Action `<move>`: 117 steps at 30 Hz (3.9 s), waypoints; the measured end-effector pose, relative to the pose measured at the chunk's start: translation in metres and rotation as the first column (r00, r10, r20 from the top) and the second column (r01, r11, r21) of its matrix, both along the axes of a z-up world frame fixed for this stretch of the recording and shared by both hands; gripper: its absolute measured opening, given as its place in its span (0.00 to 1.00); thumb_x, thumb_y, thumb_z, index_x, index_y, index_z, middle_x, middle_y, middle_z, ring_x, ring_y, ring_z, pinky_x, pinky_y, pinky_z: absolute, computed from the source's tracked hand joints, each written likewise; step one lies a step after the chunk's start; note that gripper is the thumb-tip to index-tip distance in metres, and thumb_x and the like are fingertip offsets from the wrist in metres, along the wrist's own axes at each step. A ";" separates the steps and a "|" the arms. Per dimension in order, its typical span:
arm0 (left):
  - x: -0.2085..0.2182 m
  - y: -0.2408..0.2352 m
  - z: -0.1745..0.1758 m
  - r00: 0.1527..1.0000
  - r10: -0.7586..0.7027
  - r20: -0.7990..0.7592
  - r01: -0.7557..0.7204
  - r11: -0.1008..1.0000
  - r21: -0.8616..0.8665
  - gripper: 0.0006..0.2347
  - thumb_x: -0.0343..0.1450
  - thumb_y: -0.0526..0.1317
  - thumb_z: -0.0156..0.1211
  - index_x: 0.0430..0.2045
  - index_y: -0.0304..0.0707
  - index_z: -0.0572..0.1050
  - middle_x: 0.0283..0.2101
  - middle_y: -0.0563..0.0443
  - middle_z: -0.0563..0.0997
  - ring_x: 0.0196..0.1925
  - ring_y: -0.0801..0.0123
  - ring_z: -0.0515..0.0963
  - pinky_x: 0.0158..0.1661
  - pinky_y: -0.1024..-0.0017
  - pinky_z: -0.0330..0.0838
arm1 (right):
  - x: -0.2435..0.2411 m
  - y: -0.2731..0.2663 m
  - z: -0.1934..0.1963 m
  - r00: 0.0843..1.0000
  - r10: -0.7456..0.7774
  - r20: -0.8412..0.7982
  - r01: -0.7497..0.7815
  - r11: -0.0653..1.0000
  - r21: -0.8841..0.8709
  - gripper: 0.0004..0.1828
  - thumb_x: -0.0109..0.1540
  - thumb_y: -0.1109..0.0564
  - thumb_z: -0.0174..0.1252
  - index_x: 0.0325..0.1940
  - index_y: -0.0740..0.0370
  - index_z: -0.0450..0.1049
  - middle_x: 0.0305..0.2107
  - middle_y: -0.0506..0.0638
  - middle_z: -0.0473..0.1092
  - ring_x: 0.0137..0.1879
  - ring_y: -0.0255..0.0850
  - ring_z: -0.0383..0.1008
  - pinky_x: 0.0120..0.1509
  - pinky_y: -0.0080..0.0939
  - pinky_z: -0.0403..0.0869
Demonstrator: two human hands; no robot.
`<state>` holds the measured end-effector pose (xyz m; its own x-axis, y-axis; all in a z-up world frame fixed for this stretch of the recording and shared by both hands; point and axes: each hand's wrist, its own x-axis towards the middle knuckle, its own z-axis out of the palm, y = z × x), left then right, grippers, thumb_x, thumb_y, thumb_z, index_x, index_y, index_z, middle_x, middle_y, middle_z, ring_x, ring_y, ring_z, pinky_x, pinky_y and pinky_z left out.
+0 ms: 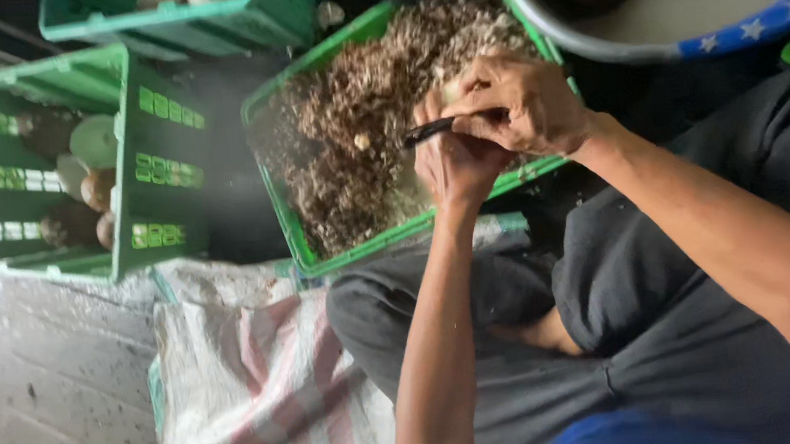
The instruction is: The person sits on a mat and uses a knife to peel the husk off a coconut. They hold the coconut in their left hand and scrape away the fibers with the knife in their right hand, letting the debris fall into a green crate below.
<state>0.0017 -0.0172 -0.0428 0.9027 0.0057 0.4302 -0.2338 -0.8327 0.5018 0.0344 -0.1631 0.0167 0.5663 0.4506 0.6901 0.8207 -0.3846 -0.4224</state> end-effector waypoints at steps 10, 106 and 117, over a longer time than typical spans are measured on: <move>-0.006 -0.017 0.052 0.943 0.141 -0.302 -0.176 0.980 -0.091 0.36 0.46 0.60 0.67 0.41 0.40 0.62 0.43 0.43 0.70 0.52 0.45 0.73 0.42 0.50 0.71 | 0.030 -0.016 -0.040 0.990 -0.136 -0.046 0.134 0.990 -0.037 0.21 0.71 0.41 0.54 0.46 0.59 0.83 0.38 0.53 0.74 0.39 0.45 0.69 0.43 0.46 0.65; 0.004 0.015 0.016 0.996 -0.020 -0.092 0.016 0.999 -0.039 0.52 0.38 0.56 0.81 0.59 0.42 0.64 0.47 0.41 0.71 0.46 0.36 0.79 0.44 0.45 0.77 | 0.011 -0.001 -0.034 0.828 0.203 -0.522 0.078 0.881 0.467 0.04 0.67 0.61 0.62 0.45 0.62 0.81 0.38 0.59 0.74 0.48 0.55 0.73 0.56 0.54 0.70; 0.009 0.020 0.021 0.990 -0.098 -0.100 0.096 0.995 -0.022 0.51 0.40 0.58 0.80 0.59 0.41 0.66 0.54 0.39 0.72 0.49 0.38 0.79 0.48 0.46 0.76 | 0.037 -0.003 -0.097 0.811 0.131 -0.570 0.237 0.818 0.525 0.06 0.67 0.59 0.64 0.47 0.63 0.81 0.38 0.59 0.73 0.50 0.49 0.75 0.58 0.48 0.69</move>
<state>0.0103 0.0032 -0.0216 0.9380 -0.0777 0.3377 -0.2609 -0.7995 0.5410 0.0712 -0.1666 -0.0798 0.9351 0.0554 0.3499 0.3488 0.0296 -0.9367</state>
